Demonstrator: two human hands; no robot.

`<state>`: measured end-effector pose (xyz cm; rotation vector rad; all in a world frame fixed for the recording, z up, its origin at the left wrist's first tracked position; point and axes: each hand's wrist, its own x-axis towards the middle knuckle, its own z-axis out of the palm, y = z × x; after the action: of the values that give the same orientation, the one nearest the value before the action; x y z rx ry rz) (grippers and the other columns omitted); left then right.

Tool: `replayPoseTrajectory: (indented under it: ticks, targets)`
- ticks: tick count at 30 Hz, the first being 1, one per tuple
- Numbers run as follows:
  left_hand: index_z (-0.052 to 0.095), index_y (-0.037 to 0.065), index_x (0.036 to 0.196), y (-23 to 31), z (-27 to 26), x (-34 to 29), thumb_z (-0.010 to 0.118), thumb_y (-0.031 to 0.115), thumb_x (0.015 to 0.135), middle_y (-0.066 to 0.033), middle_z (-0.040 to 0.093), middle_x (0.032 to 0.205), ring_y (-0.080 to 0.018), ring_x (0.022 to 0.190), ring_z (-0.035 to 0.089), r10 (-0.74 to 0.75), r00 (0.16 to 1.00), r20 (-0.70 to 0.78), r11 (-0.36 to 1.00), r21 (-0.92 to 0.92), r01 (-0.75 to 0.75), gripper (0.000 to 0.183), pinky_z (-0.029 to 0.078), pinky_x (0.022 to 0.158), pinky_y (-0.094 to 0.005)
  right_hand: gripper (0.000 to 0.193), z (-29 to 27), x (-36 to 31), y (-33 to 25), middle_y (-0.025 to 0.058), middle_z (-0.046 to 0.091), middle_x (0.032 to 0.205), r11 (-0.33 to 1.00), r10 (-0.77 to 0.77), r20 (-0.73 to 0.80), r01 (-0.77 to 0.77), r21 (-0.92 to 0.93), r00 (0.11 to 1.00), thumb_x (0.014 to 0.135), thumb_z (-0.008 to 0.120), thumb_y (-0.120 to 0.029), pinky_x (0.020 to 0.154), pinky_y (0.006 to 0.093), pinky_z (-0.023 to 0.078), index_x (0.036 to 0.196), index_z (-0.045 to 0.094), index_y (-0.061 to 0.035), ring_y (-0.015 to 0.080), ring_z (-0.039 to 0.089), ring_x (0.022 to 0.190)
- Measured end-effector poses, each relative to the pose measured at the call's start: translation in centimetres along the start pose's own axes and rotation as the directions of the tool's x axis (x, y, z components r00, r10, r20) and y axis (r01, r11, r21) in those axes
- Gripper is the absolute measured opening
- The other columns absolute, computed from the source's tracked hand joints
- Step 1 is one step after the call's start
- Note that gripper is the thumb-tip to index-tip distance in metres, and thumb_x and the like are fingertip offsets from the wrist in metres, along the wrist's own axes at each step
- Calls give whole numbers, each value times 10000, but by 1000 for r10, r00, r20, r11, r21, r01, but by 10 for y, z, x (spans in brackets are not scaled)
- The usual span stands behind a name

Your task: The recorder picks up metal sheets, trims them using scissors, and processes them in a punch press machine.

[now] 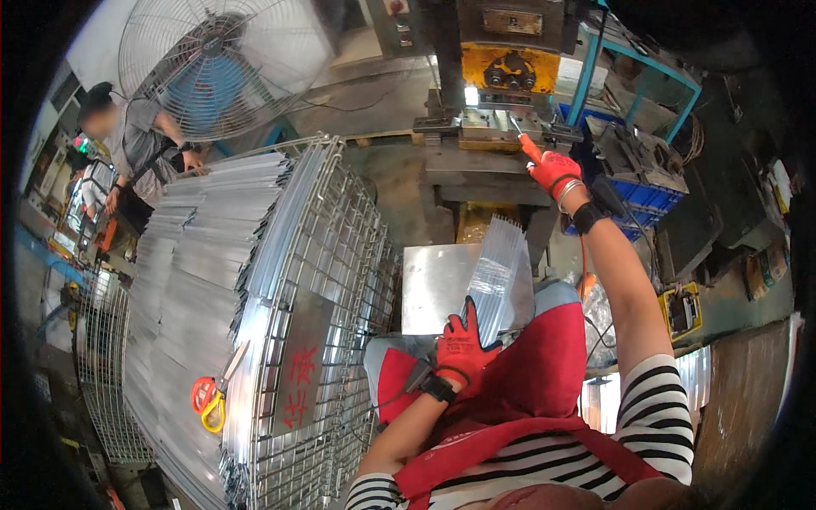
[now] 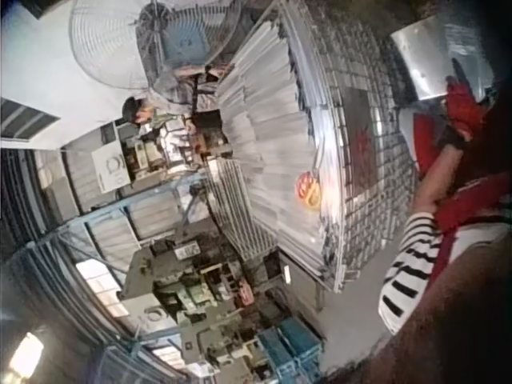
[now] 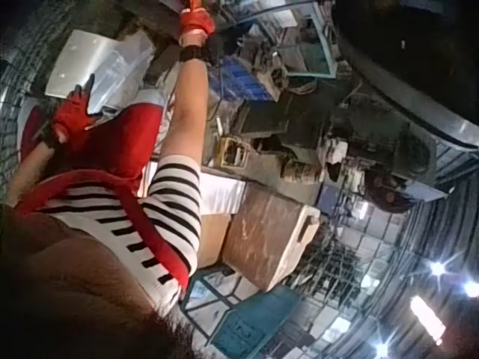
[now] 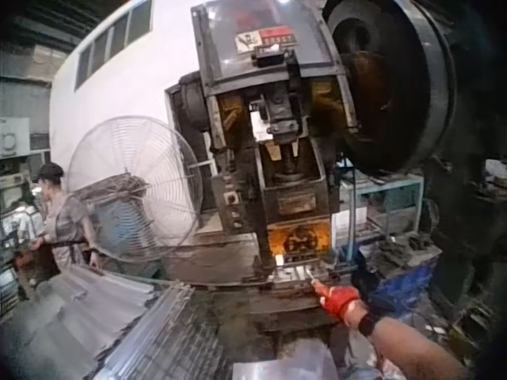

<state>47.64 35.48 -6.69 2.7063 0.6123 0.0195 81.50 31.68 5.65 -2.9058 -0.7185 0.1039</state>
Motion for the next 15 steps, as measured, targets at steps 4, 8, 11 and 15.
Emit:
replayPoseTrajectory:
  ticks: [4,8,11,15]
  targets:
    - [81,61,1369,-19,-4,-7,611,612,570,-220,433,1000,-370,852,502,-83,995,-62,996,9,84,1105,430,673,-444,451,28,-4,-54,156,602,931,982,-187,-157,189,-1,970,740,530,-440,747,411,445,996,568,-71,316,570,881]
    - [87,40,1363,-23,0,-11,608,617,564,-279,430,1061,-423,934,487,-51,999,1,988,-144,51,1115,439,717,-476,571,9,-21,-60,102,375,1322,682,-605,-208,635,363,769,815,492,-146,964,297,314,1341,273,-148,223,374,1208]
    - [100,34,1363,-11,7,-11,599,539,588,-263,428,1028,-375,881,485,57,996,-68,992,-109,-64,1051,422,733,-434,397,43,24,-6,220,556,921,993,-119,-87,119,-4,989,776,569,-317,672,472,420,1070,501,-59,376,542,841]
    - [103,61,1365,-9,-26,-38,646,414,558,-221,422,1008,-354,840,504,-39,987,-157,989,-148,15,1035,433,682,-437,439,65,22,-23,199,566,948,956,-290,-87,285,-66,953,706,625,-376,722,456,438,951,522,-27,370,534,913]
